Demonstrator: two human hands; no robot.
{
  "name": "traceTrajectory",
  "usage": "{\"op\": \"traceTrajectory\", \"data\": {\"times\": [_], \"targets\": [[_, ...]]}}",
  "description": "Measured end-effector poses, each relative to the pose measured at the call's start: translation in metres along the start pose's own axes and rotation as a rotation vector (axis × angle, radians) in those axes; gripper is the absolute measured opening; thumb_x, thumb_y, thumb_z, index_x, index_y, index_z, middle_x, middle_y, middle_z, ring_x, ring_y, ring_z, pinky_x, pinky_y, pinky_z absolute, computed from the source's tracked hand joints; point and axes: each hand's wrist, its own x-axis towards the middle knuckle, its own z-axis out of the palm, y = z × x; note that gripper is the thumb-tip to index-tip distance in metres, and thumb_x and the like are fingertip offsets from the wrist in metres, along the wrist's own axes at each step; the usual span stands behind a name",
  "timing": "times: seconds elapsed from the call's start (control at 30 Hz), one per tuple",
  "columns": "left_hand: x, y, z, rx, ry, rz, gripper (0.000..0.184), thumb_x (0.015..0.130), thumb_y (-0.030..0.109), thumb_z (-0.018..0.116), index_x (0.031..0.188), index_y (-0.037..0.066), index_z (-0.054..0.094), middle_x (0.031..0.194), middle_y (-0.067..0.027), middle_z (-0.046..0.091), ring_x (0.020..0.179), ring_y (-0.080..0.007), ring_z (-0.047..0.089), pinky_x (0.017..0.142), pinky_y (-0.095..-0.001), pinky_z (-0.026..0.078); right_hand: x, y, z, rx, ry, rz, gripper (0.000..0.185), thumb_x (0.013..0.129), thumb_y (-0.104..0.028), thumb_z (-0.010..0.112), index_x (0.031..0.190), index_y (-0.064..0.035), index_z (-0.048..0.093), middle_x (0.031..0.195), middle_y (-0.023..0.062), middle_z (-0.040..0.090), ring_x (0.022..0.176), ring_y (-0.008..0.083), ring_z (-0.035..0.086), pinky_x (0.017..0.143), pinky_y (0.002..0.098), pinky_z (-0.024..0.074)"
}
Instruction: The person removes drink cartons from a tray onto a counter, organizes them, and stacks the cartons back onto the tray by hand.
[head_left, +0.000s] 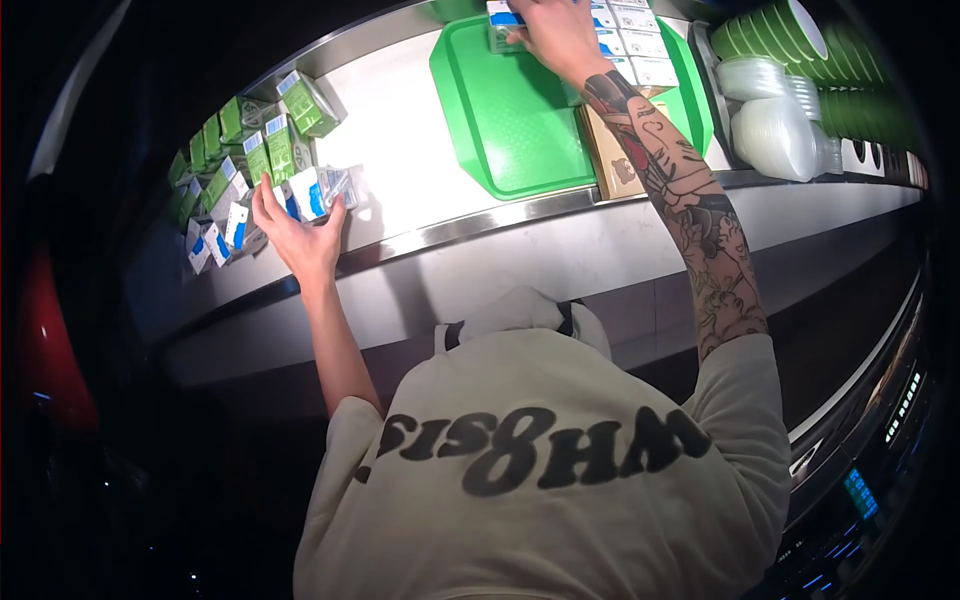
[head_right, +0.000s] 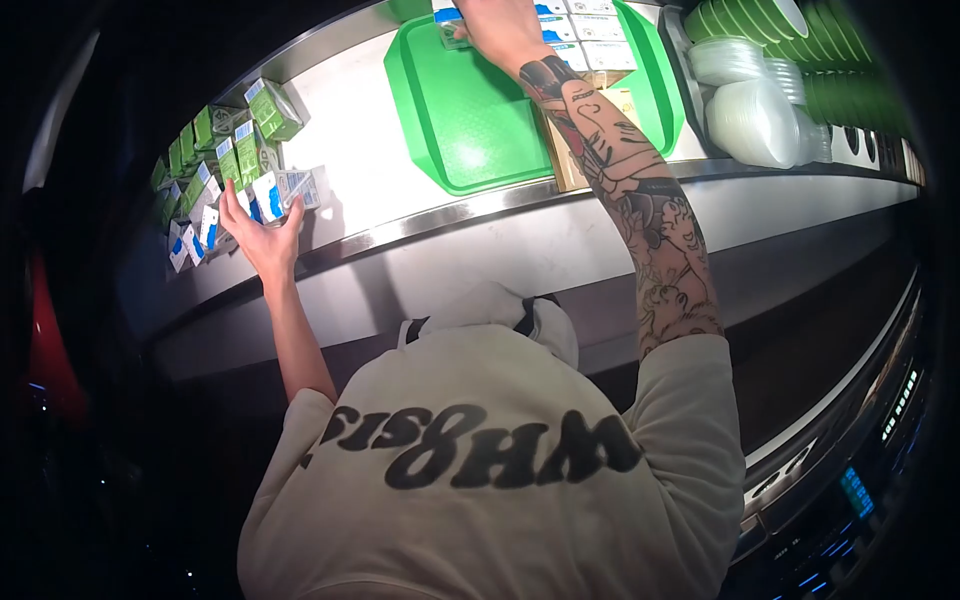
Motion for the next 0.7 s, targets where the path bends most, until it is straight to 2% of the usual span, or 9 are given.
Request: {"op": "traceTrajectory", "data": {"times": [0.03,0.13,0.17,0.2,0.27,0.33,0.47,0.6,0.7], "targets": [[0.000,0.002,-0.003,0.038,-0.016,-0.015,0.106,0.063,0.032,0.090,0.149,0.006,0.035,0.134,-0.0266,0.043,0.126,-0.0440,0.045,0.107,-0.0504,0.039,0.005,0.003,0.001,-0.020,-0.009,-0.001,0.043,0.079,-0.021,0.075,0.119,-0.0098,0.061,0.111,0.0090,0.065,0.103,0.0285,0.062,0.097,0.0434,0.0432],[-0.013,-0.003,0.002,0.064,0.073,-0.134,0.111,0.063,0.035,0.091,0.151,0.005,0.031,0.135,-0.0270,0.042,0.126,-0.0424,0.045,0.107,-0.0503,0.038,0.013,0.010,0.002,-0.059,-0.013,0.008,0.043,0.080,-0.019,0.073,0.120,-0.0093,0.060,0.113,0.0094,0.064,0.105,0.0283,0.061,0.098,0.0433,0.0429],[-0.020,-0.003,0.004,0.019,0.075,-0.216,0.116,0.062,0.037,0.092,0.151,0.002,0.027,0.136,-0.0272,0.042,0.127,-0.0426,0.045,0.109,-0.0499,0.037,0.015,0.010,0.003,-0.068,-0.014,0.009,0.043,0.080,-0.018,0.072,0.121,-0.0091,0.060,0.114,0.0095,0.064,0.106,0.0283,0.061,0.098,0.0433,0.0428],[-0.027,-0.007,0.011,0.024,0.106,-0.266,0.118,0.064,0.032,0.093,0.151,-0.001,0.022,0.141,-0.0282,0.039,0.127,-0.0402,0.046,0.107,-0.0476,0.040,0.017,0.009,0.003,-0.078,-0.013,0.011,0.043,0.080,-0.017,0.072,0.121,-0.0089,0.059,0.115,0.0097,0.064,0.107,0.0282,0.061,0.098,0.0432,0.0427],[-0.032,-0.008,0.023,-0.366,0.138,-0.483,0.117,0.065,0.027,0.093,0.150,-0.003,0.018,0.143,-0.0284,0.038,0.126,-0.0359,0.048,0.103,-0.0441,0.046,0.019,0.008,0.004,-0.088,-0.002,0.012,0.043,0.081,-0.015,0.071,0.122,-0.0086,0.059,0.116,0.0099,0.064,0.109,0.0281,0.060,0.099,0.0432,0.0425],[-0.033,-0.004,0.023,-0.463,0.130,-0.482,0.116,0.066,0.023,0.092,0.150,-0.003,0.016,0.142,-0.0275,0.041,0.121,-0.0321,0.052,0.099,-0.0409,0.049,0.019,0.007,0.004,-0.094,0.014,0.018,0.043,0.081,-0.014,0.069,0.123,-0.0082,0.058,0.118,0.0102,0.063,0.110,0.0280,0.060,0.099,0.0431,0.0423],[-0.037,-0.024,0.032,-0.460,0.117,-0.297,0.100,0.066,0.016,0.091,0.141,-0.003,0.026,0.133,-0.0241,0.048,0.114,-0.0290,0.057,0.101,-0.0401,0.048,0.010,0.007,-0.001,-0.063,0.095,0.015,0.044,0.082,-0.010,0.067,0.125,-0.0075,0.057,0.120,0.0107,0.063,0.114,0.0277,0.058,0.100,0.0429,0.0419],[-0.034,-0.028,0.031,-0.521,0.031,-0.403,0.085,0.067,0.014,0.090,0.130,0.000,0.035,0.127,-0.0182,0.050,0.115,-0.0252,0.053,0.101,-0.0391,0.045,-0.016,-0.026,-0.003,0.109,0.284,-0.077,0.044,0.083,-0.007,0.065,0.126,-0.0068,0.056,0.123,0.0112,0.062,0.117,0.0275,0.057,0.101,0.0428,0.0415],[-0.033,-0.031,0.036,-0.482,-0.010,-0.406,0.084,0.067,0.014,0.090,0.129,-0.001,0.035,0.122,-0.0171,0.052,0.112,-0.0246,0.055,0.099,-0.0383,0.047,-0.066,-0.054,0.006,0.338,0.331,-0.104,0.042,0.083,-0.006,0.064,0.125,-0.0060,0.056,0.123,0.0126,0.062,0.117,0.0290,0.057,0.101,0.0426,0.0414]]}}
